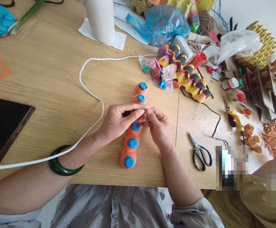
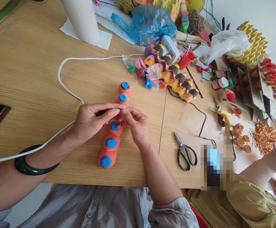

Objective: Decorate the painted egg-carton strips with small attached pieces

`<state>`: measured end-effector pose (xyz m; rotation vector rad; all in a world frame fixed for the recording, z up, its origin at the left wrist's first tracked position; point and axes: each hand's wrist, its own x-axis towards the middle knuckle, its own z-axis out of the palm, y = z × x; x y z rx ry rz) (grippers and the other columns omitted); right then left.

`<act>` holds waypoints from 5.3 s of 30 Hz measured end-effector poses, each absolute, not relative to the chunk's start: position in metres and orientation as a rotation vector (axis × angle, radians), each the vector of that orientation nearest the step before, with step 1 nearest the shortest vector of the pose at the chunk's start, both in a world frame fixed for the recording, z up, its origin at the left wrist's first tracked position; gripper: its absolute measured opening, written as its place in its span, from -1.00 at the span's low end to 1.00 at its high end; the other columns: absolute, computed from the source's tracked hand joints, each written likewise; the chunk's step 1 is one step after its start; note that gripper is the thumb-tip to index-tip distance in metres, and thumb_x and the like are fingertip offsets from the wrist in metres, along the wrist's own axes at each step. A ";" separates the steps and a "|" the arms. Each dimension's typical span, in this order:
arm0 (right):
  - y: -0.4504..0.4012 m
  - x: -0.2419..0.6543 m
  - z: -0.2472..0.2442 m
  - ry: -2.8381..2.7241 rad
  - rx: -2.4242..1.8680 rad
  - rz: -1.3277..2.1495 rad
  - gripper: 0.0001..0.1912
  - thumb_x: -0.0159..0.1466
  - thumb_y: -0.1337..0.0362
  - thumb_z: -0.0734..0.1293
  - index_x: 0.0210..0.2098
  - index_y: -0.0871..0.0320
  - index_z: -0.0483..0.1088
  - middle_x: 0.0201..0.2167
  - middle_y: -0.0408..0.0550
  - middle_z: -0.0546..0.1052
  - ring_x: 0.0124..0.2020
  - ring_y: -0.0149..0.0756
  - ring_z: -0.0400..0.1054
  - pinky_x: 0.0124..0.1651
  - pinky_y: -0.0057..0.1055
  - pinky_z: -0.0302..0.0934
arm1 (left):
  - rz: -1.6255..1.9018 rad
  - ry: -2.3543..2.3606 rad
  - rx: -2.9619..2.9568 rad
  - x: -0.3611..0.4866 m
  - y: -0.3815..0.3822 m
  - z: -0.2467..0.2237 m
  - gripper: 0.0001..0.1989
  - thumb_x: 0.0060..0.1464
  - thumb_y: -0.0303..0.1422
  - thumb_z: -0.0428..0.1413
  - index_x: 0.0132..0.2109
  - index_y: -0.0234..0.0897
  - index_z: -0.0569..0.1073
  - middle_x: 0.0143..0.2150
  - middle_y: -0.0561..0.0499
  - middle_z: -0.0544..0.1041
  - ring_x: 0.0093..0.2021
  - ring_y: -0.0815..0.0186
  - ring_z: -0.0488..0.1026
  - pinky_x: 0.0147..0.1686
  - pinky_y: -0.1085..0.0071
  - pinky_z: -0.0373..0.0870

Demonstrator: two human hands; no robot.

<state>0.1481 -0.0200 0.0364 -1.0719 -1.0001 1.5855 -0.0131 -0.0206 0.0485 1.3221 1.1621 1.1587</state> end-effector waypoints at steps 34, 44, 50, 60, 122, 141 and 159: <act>-0.019 0.148 0.036 -1.004 -1.014 1.581 -0.68 0.29 -0.06 0.48 -0.37 0.05 0.61 -0.51 -0.21 0.51 -0.53 -0.42 0.33 -0.39 -0.40 0.36 | 1.296 1.278 1.664 -0.015 -0.018 0.044 -0.77 0.29 -0.23 0.22 -0.09 -0.23 0.72 -0.29 0.02 0.72 -0.41 0.40 0.49 -0.36 0.49 0.41; -0.019 0.148 0.036 -1.007 -1.031 1.589 -0.59 0.33 -0.11 0.43 -0.40 0.09 0.58 -0.53 -0.17 0.53 -0.55 -0.43 0.30 -0.43 -0.41 0.32 | 1.307 1.335 2.357 -0.026 -0.013 0.033 -0.76 0.39 -0.32 0.13 0.00 -0.15 0.72 -0.44 0.05 0.61 -0.43 0.40 0.51 -0.39 0.47 0.31; -0.020 0.149 0.036 -1.095 -1.077 1.556 -0.56 0.34 -0.17 0.39 -0.38 0.06 0.59 -0.53 -0.17 0.52 -0.54 -0.40 0.29 -0.40 -0.37 0.36 | 1.286 1.291 1.898 -0.023 -0.013 0.041 -0.80 0.32 -0.26 0.21 -0.09 -0.17 0.73 -0.26 0.01 0.73 -0.35 0.36 0.59 -0.30 0.47 0.45; -0.020 0.149 0.039 -1.020 -1.081 1.562 -0.62 0.28 -0.11 0.48 -0.41 0.06 0.56 -0.51 -0.19 0.48 -0.52 -0.42 0.30 -0.40 -0.41 0.34 | 1.161 1.149 1.237 -0.014 -0.018 0.053 -0.73 0.20 -0.15 0.29 -0.08 -0.20 0.74 -0.21 -0.01 0.75 -0.24 0.24 0.66 -0.23 0.40 0.61; -0.023 0.147 0.039 -1.304 -1.262 1.108 -0.56 0.29 -0.13 0.47 -0.49 0.08 0.46 -0.58 -0.22 0.45 -0.52 -0.44 0.26 -0.38 -0.40 0.23 | 1.104 1.147 1.435 -0.014 -0.019 0.048 -0.68 0.30 -0.11 0.22 0.01 -0.17 0.73 -0.27 -0.03 0.73 -0.25 0.24 0.66 -0.26 0.40 0.63; -0.021 0.149 0.039 -1.321 -1.186 1.171 -0.54 0.28 -0.13 0.48 -0.50 0.10 0.46 -0.59 -0.24 0.45 -0.54 -0.47 0.30 -0.40 -0.45 0.28 | 1.069 1.155 1.202 -0.012 -0.022 0.056 -0.71 0.18 -0.11 0.30 -0.09 -0.19 0.75 -0.20 -0.03 0.73 -0.24 0.28 0.61 -0.32 0.48 0.54; -0.014 0.150 0.035 -0.951 -1.040 1.655 -0.54 0.16 -0.16 0.55 -0.46 0.12 0.50 -0.60 -0.28 0.37 -0.64 -0.54 0.13 -0.63 -0.52 0.11 | 1.095 0.977 1.010 -0.012 -0.019 0.054 -0.68 0.15 -0.10 0.32 -0.12 -0.24 0.75 -0.48 0.05 0.55 -0.54 0.47 0.30 -0.55 0.52 0.27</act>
